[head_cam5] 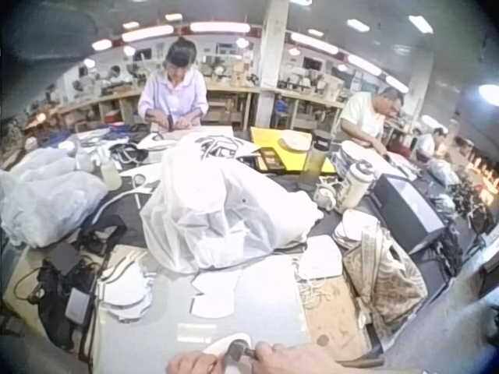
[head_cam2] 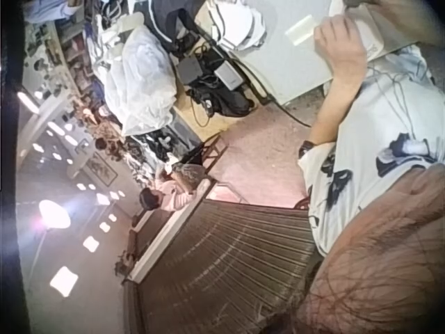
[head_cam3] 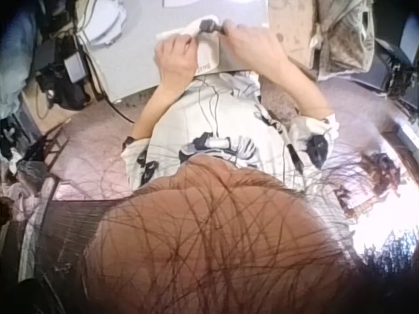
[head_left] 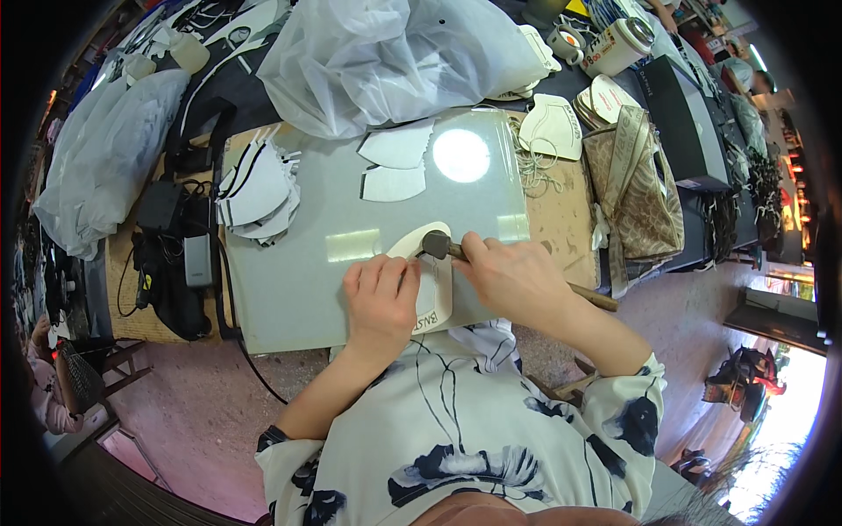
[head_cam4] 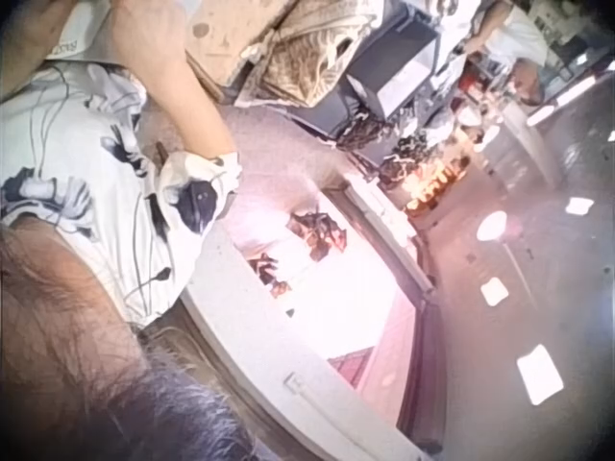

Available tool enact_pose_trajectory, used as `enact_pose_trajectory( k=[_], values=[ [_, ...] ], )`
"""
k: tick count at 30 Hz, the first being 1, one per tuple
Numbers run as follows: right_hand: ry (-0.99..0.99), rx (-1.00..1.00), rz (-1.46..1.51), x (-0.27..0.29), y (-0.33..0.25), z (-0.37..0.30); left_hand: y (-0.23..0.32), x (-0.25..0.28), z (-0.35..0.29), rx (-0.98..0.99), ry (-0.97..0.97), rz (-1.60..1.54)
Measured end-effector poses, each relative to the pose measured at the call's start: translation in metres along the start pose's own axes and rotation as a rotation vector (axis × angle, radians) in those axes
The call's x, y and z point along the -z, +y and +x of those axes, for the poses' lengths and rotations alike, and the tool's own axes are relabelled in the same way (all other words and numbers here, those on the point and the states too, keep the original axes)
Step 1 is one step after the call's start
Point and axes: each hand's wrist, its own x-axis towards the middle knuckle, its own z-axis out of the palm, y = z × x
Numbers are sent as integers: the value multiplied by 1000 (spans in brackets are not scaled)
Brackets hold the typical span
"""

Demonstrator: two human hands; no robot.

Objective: Hammering and assembling shoe upper components on a workbench.

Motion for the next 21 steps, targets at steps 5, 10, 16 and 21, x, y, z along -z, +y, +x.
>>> enact_pose_trajectory(
  k=[5,10,16,21],
  values=[
    [-18,2,51,-2,-4,-3,0,-1,-1,-10,9,-14],
    [28,17,70,0,-5,-2,1,0,-2,-4,-2,-24],
    [-11,-20,50,-9,-2,-1,-4,5,-3,246,16,-158],
    [-27,-39,41,-6,-5,-1,-4,6,-8,88,1,-70]
  ],
)
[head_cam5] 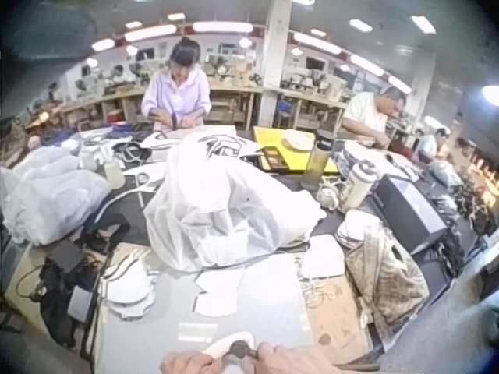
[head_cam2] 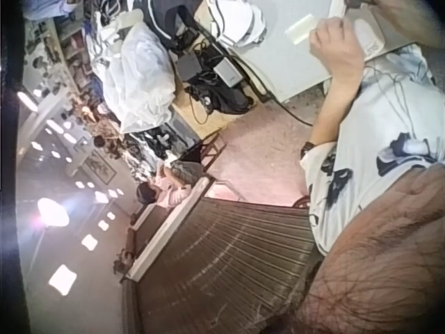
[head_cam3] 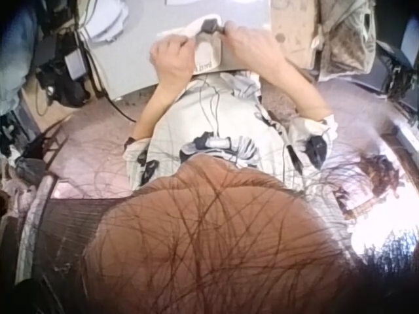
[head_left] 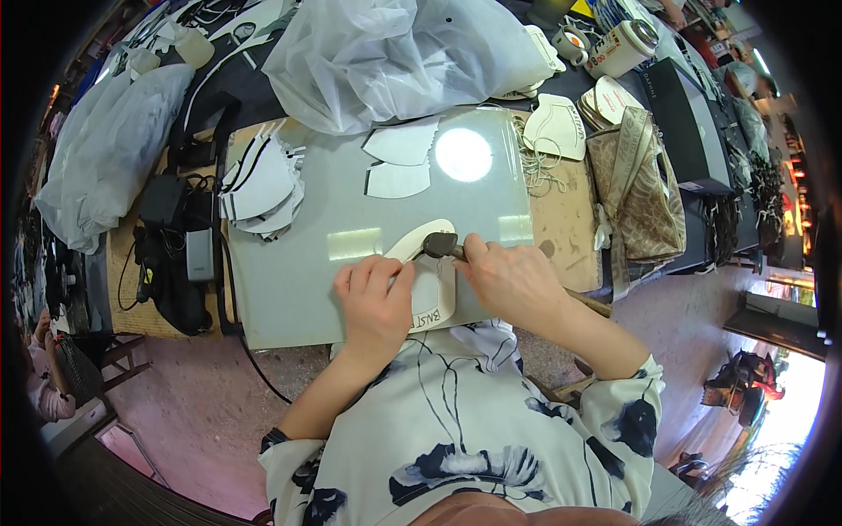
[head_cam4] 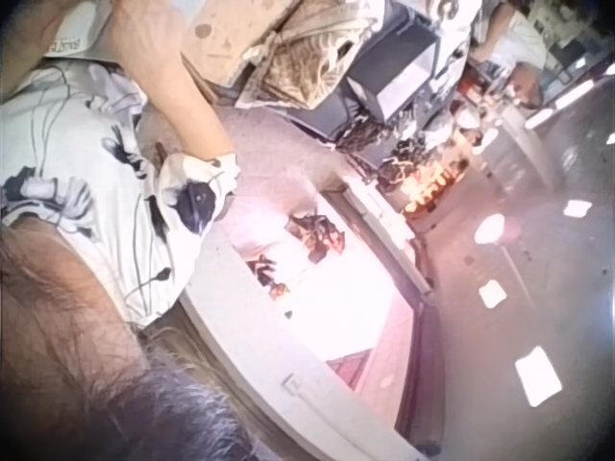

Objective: Hammering and assembling shoe upper components on a workbench.

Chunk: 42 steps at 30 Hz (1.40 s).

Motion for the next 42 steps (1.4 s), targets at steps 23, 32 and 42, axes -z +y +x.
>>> enact_pose_trajectory(
  k=[23,32,42],
  values=[
    [-32,32,60,-1,-3,2,1,-2,1,-4,17,42],
    [-22,9,81,-2,-2,0,-5,8,-5,114,18,-124],
    [-43,28,121,12,-7,2,-6,2,-9,-87,41,61]
  ],
)
